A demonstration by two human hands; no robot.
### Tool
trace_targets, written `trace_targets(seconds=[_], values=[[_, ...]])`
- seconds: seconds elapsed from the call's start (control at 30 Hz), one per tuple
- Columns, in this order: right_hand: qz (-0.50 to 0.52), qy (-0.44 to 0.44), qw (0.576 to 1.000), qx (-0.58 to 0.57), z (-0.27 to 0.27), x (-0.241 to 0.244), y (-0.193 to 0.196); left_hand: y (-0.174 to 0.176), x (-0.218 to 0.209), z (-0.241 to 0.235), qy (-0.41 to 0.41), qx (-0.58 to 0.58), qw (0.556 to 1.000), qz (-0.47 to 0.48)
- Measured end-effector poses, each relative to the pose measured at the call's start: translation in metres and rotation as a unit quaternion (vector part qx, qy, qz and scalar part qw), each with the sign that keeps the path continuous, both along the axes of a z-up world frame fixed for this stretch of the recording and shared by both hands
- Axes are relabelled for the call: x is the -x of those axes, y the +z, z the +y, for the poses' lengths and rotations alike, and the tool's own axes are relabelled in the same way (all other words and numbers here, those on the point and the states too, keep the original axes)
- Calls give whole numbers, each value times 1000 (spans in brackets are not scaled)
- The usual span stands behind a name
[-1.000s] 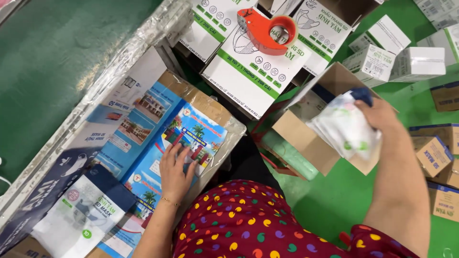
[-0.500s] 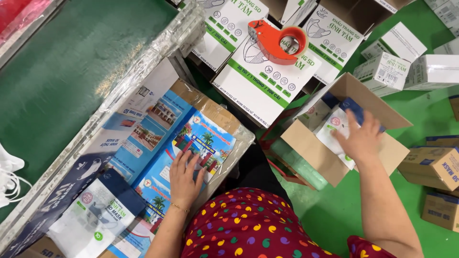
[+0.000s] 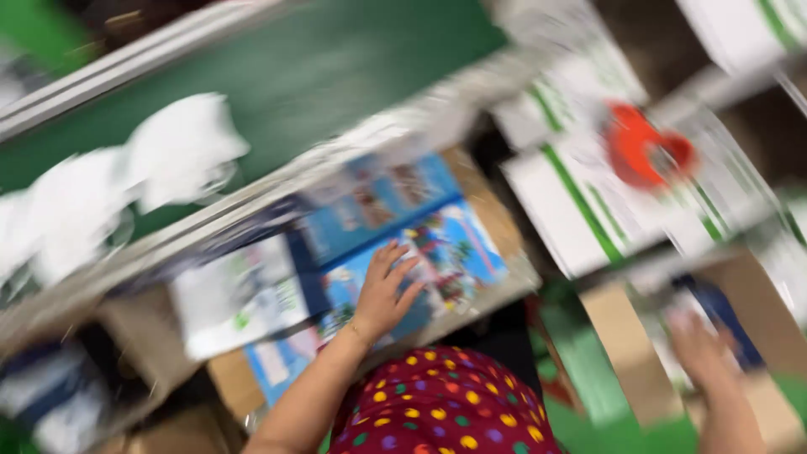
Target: Packaging face masks into plastic sleeves and then into cardboard boxes on a production line.
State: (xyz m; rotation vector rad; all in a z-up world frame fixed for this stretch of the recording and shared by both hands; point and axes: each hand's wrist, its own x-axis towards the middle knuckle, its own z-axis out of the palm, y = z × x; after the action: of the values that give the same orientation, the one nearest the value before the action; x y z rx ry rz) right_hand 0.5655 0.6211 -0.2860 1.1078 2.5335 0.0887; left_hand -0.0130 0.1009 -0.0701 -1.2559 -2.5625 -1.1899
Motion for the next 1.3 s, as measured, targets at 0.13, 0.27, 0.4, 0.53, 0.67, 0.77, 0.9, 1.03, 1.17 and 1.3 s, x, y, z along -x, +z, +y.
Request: trace_targets(seconds=[0.13,0.27,0.4,0.53,0.67,0.77,0.9,1.03,1.17,1.3], values=[[402,117,899,-131,108,146,-25,59,76,-33,88,-66,985,132],[421,195,885,-33,118,247,-27,105,172,-53,214,-20,958,190],[424,238,871,65,-109,370,122,78,261,-61,321,141,932,95],[478,279,791,259,-256,446,224,68,285,-58,282,179,942,23],[491,306,744,334,-308,507,283,52,237,-37,127,-206,958,-154],[495,141,690,508,-320,546,290,39,157,-32,88,-262,905,-323],[523,214,710,421,-301,613,289,-16,71,-37,39,-354,805,-475],[533,260,741,314,-272,694,286,-53,4,-46,14,-375,713,-592],[468,255,822,200,-290,761,289,-34,-25,-56,38,-417,662,-621],[362,234,900,73,-322,778,303,-24,-28,-65,58,-470,639,-606]])
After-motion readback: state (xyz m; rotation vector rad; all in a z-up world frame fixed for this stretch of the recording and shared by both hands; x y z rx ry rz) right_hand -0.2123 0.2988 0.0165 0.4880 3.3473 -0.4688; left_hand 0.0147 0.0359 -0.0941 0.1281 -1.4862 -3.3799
